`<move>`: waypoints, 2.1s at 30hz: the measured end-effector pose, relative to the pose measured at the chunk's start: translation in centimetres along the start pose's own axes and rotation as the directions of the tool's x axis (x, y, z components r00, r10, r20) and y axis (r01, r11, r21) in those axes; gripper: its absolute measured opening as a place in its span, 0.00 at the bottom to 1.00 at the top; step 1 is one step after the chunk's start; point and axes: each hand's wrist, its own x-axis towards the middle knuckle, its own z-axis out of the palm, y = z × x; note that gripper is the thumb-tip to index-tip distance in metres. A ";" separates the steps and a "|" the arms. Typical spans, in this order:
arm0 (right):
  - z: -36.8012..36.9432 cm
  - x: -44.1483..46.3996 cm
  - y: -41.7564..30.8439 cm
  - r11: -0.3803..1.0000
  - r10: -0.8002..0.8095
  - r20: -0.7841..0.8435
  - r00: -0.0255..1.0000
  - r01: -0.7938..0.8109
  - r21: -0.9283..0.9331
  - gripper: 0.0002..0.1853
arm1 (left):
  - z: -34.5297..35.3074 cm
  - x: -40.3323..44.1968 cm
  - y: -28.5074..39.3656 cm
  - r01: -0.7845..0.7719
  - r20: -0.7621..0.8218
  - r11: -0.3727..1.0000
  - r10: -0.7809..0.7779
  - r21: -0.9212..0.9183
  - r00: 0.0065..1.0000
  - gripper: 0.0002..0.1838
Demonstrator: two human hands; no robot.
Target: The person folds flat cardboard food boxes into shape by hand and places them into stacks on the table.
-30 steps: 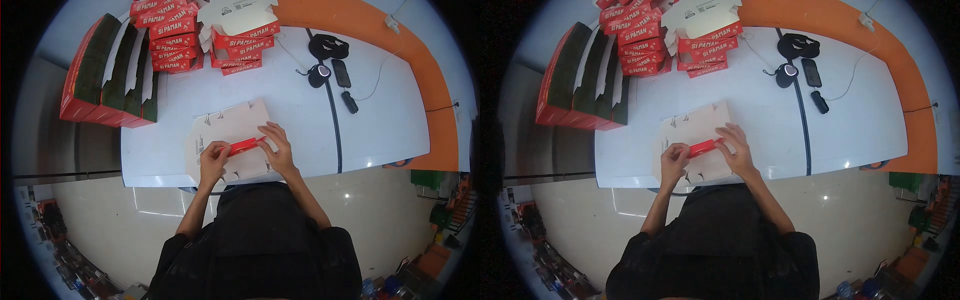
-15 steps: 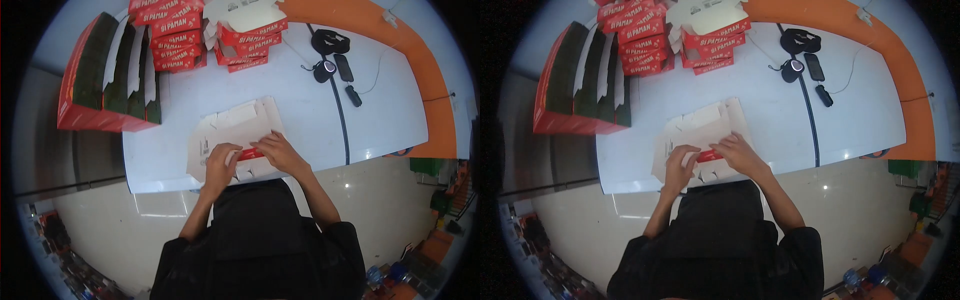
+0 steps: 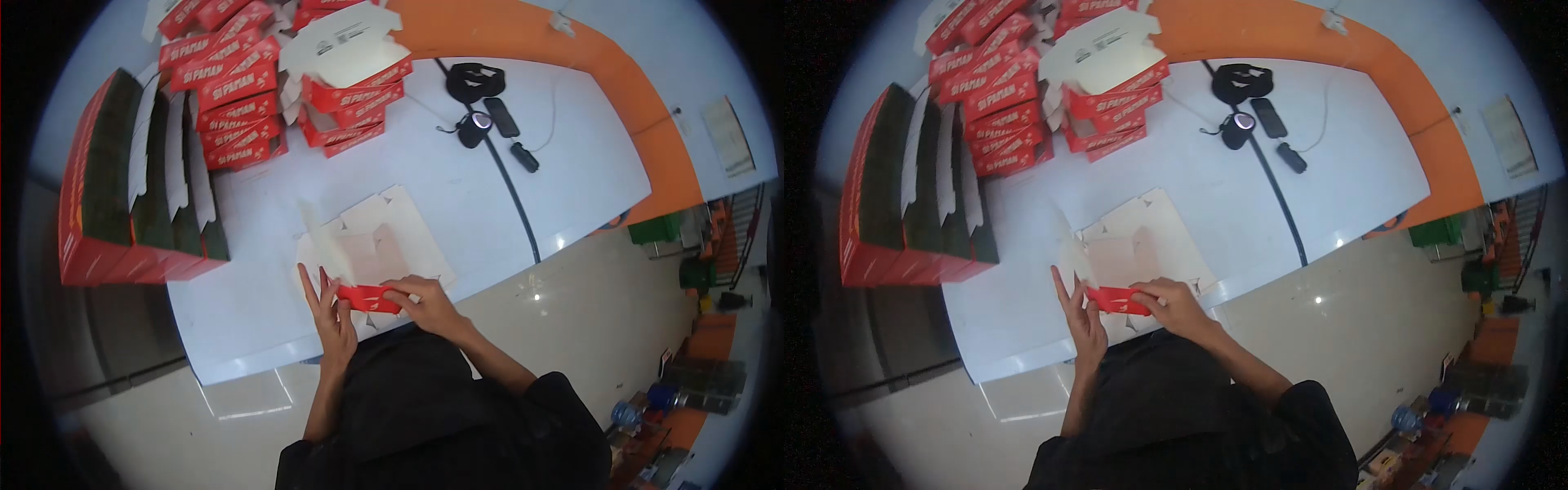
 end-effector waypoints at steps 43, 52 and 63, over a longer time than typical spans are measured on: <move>3.8 -1.0 6.7 0.841 -0.089 0.254 0.963 0.210 -0.499 0.27 | -4.3 1.1 -6.6 0.766 0.542 0.638 -0.672 0.080 0.504 0.39; 2.4 -1.2 7.8 0.997 0.073 0.393 0.917 -0.074 -0.013 0.13 | -3.5 4.0 -0.7 -0.433 0.828 0.849 -0.009 0.303 0.561 0.25; 1.5 -1.7 5.3 0.997 0.021 0.147 0.989 -0.030 0.065 0.14 | -0.1 1.8 -3.0 -0.605 0.545 0.715 0.370 0.349 0.752 0.11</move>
